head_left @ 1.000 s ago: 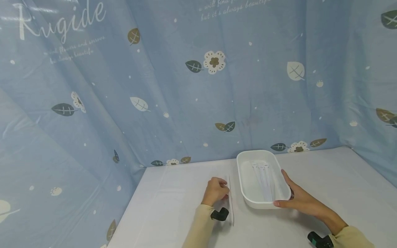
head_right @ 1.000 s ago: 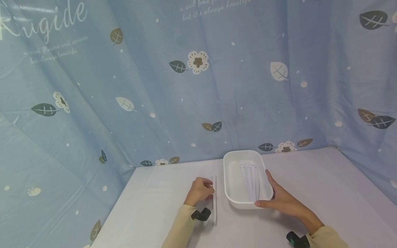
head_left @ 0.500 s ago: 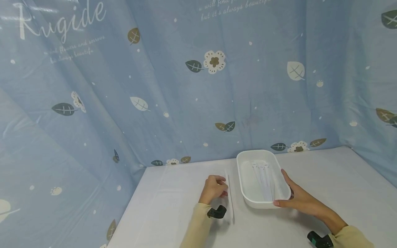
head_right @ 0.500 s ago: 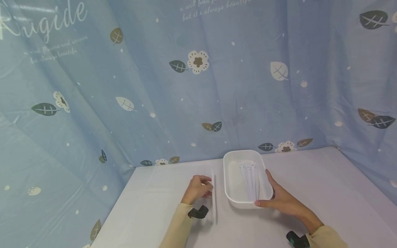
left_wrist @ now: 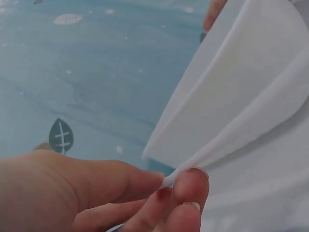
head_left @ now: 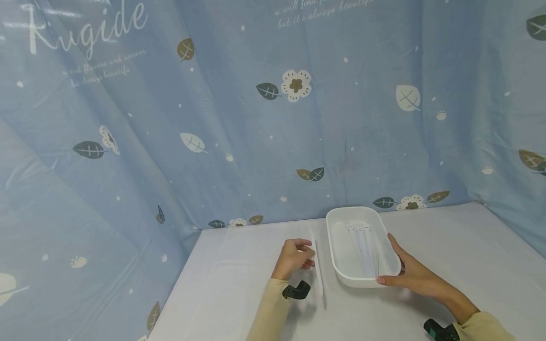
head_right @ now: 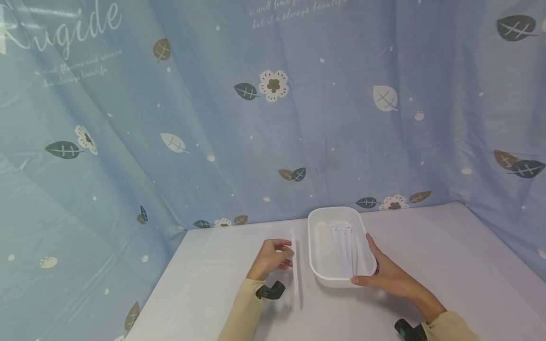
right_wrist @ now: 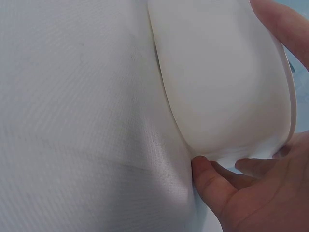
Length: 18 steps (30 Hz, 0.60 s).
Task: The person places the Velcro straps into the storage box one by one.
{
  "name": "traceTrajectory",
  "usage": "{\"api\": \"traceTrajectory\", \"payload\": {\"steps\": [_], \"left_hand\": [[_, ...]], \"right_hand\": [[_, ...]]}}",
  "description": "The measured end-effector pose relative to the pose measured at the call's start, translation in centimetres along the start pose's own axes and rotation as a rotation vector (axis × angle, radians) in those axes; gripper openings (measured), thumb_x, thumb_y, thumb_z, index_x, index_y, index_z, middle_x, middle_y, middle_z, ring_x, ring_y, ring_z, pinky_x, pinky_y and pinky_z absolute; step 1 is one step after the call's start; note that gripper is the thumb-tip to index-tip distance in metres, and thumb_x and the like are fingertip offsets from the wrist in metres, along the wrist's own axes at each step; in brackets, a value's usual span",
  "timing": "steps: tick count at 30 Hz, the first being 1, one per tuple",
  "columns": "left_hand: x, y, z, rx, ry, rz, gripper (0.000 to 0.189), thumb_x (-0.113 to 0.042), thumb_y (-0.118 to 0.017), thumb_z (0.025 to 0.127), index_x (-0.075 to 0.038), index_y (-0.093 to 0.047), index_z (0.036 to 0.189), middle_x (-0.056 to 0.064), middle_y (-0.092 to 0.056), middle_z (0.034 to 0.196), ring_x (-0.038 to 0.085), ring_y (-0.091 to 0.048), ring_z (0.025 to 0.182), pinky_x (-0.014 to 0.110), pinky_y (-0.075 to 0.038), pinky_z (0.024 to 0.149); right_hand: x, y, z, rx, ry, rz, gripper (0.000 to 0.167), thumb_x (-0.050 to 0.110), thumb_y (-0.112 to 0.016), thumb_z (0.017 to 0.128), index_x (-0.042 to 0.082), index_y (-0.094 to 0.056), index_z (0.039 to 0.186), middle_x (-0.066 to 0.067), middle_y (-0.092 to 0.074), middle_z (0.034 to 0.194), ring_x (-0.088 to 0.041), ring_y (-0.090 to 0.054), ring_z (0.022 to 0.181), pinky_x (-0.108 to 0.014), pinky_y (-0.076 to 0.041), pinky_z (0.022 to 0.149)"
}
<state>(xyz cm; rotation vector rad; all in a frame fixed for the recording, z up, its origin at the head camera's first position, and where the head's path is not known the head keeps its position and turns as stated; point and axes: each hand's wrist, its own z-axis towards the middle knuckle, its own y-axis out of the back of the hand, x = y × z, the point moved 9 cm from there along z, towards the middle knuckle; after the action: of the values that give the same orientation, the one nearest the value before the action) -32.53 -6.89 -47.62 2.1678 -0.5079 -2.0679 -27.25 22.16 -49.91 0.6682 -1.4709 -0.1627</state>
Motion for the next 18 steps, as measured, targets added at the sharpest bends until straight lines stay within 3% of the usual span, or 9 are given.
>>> {"api": "traceTrajectory", "payload": {"steps": [7, 18], "left_hand": [[-0.17, 0.01, 0.09, 0.012, -0.013, -0.04, 0.037, -0.005, -0.07, 0.09, 0.004, -0.068, 0.125, 0.011, -0.072, 0.1, 0.017, -0.075, 0.066, 0.029, -0.064, 0.06], [-0.09, -0.18, 0.29, 0.033, 0.005, -0.138, 0.037, -0.009, -0.073, 0.093, 0.001, -0.068, 0.127, 0.009, -0.072, 0.098, 0.011, -0.072, 0.065, 0.027, -0.064, 0.064]], "right_hand": [[0.02, 0.05, 0.04, -0.002, -0.002, -0.006, 0.124, 0.03, -0.079, 0.09, 0.004, 0.019, 0.162, -0.041, -0.008, 0.165, -0.049, -0.057, 0.131, -0.053, -0.055, 0.097], [0.14, -0.05, -0.02, 0.008, 0.028, 0.027, 0.121, 0.025, -0.077, 0.091, 0.002, 0.018, 0.162, -0.043, -0.008, 0.164, -0.05, -0.057, 0.13, -0.047, -0.057, 0.092]]}}
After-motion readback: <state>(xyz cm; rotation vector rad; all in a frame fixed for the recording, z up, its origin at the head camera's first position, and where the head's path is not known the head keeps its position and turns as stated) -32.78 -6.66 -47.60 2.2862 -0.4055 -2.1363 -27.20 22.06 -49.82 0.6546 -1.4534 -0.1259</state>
